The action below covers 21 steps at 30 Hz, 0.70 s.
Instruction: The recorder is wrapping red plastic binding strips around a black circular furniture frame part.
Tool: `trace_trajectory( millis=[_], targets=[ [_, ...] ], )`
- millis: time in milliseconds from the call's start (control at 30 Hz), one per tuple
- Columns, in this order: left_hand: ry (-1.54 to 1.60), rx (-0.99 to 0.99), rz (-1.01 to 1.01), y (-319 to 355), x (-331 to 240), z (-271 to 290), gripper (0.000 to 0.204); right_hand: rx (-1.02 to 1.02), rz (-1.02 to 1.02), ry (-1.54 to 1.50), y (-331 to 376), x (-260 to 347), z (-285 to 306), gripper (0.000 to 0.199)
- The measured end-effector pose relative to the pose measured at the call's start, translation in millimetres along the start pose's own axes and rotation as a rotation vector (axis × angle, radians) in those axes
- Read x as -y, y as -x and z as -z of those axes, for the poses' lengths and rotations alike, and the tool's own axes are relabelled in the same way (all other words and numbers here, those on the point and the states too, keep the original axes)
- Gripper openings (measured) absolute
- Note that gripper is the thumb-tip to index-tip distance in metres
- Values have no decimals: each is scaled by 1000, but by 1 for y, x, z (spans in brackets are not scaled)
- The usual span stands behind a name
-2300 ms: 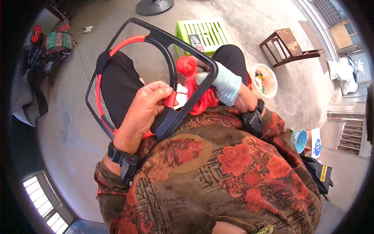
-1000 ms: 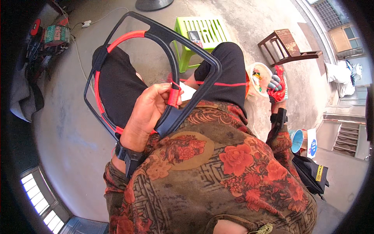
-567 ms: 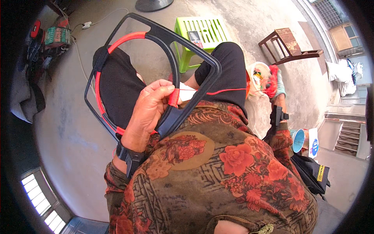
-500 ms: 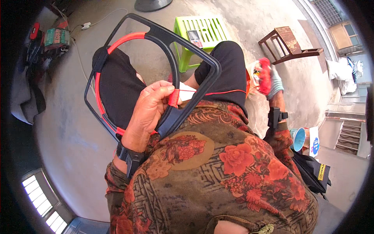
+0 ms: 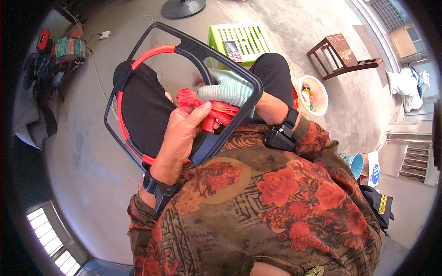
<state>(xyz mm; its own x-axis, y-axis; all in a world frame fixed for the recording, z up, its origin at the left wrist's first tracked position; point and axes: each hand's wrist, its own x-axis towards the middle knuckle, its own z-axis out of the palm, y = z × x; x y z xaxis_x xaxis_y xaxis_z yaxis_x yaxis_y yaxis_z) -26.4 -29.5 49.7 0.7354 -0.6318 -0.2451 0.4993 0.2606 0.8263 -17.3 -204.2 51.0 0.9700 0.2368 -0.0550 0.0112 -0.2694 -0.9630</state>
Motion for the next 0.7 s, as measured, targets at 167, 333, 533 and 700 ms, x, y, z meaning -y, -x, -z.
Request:
trace_trajectory(
  millis=[167,333,533,700],
  targets=[
    [100,76,106,-3,-5,10,28,6,-405,-1015,11,-13,-4,37],
    [208,-9,119,-3,0,11,30,164,-242,-1384,1,-10,-15,43],
    [261,-32,170,-7,7,12,29,137,-234,-1396,-5,-29,-15,36],
    [270,0,154,-6,7,16,26,-127,-35,-1304,-8,-46,-15,18]
  ],
)
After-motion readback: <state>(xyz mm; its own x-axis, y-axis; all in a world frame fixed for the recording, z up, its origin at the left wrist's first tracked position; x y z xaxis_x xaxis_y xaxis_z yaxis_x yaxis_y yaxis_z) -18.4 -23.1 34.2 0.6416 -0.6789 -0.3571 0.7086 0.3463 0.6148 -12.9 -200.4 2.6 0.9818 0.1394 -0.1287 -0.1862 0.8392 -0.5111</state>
